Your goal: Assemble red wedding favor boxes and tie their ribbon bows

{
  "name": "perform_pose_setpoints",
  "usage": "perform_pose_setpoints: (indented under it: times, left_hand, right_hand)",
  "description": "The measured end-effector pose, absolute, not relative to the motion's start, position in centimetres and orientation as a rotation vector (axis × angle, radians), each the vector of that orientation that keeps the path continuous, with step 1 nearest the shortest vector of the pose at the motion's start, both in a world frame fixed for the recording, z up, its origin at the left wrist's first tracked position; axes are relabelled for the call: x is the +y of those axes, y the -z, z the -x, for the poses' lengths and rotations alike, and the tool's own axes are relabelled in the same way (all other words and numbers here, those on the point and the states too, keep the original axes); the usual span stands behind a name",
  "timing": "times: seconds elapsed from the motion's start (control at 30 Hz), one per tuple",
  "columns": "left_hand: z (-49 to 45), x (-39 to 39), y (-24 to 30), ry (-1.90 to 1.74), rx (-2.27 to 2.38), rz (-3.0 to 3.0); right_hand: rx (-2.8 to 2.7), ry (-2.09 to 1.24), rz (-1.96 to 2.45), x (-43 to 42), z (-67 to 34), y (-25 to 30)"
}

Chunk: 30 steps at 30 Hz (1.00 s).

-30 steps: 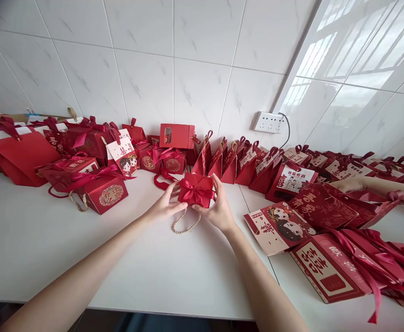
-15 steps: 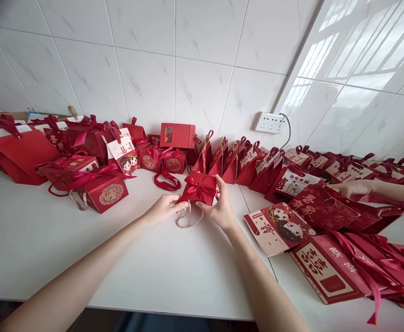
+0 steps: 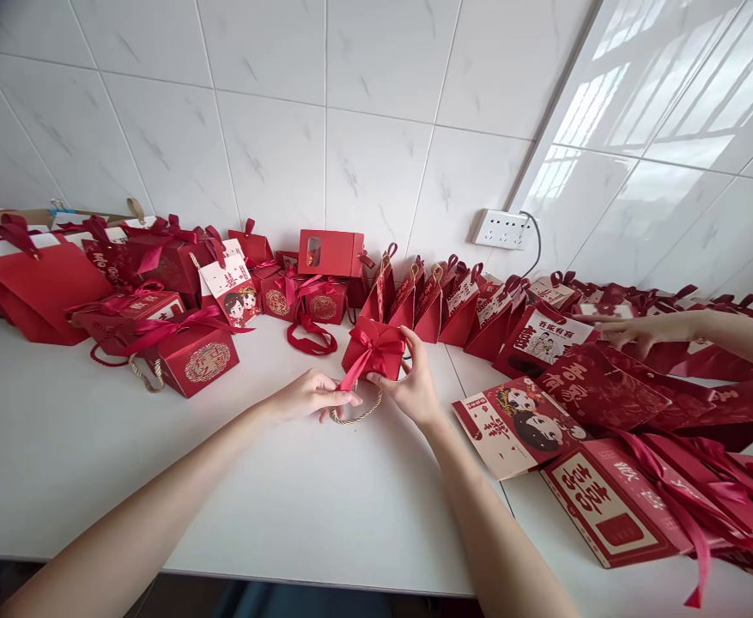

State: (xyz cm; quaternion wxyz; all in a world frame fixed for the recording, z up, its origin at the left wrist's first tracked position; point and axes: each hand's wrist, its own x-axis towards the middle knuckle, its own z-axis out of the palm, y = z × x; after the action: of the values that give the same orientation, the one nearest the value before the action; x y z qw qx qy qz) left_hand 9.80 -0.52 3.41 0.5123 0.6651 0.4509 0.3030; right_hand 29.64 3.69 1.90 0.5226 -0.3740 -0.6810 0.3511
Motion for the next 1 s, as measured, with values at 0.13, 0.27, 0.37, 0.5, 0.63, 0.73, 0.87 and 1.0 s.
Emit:
perform_pose_setpoints:
  times: [0.13, 0.27, 0.37, 0.5, 0.63, 0.73, 0.87, 1.0]
  left_hand:
    - [-9.7, -0.7, -3.6, -0.611, 1.007, -1.547]
    - [-9.5, -1.2, -4.1, -0.461, 0.952, -1.528]
    - [-9.1, -1.3, -4.4, -0.357, 0.906, -1.519]
    - [-8.5, -0.6, -4.3, -0.542, 1.020, -1.482]
    - [-8.4, 0.3, -3.8, -1.164, 1.359, -1.367]
    - [-8.8, 0.4, -3.8, -1.352, 1.397, -1.380]
    - [-9.9, -0.3, -3.7, -1.498, 1.370, -1.502]
    - [-10.8, -0.9, -3.3, -1.539, 1.420, -1.621]
  right_hand:
    - [-1.612, -0.869, 0.900, 3.6, -29.6, -2.0]
    - [-1.610, -0.880, 0.908, 3.6, -29.6, -2.1]
    - [-1.623, -0.866, 0.900, 3.6, -29.7, -2.0]
    - [-1.706, -0.838, 0.867, 3.4, -29.6, -2.0]
    - [-1.790, -0.849, 0.829, 2.9, -29.2, -2.1]
    - [-1.870, -0.858, 0.794, 2.4, -28.9, -2.3]
    - [-1.849, -1.036, 0.702, 1.6, -28.6, -2.7]
    - [-1.641, -1.184, 0.704, 1.2, -28.3, -3.1]
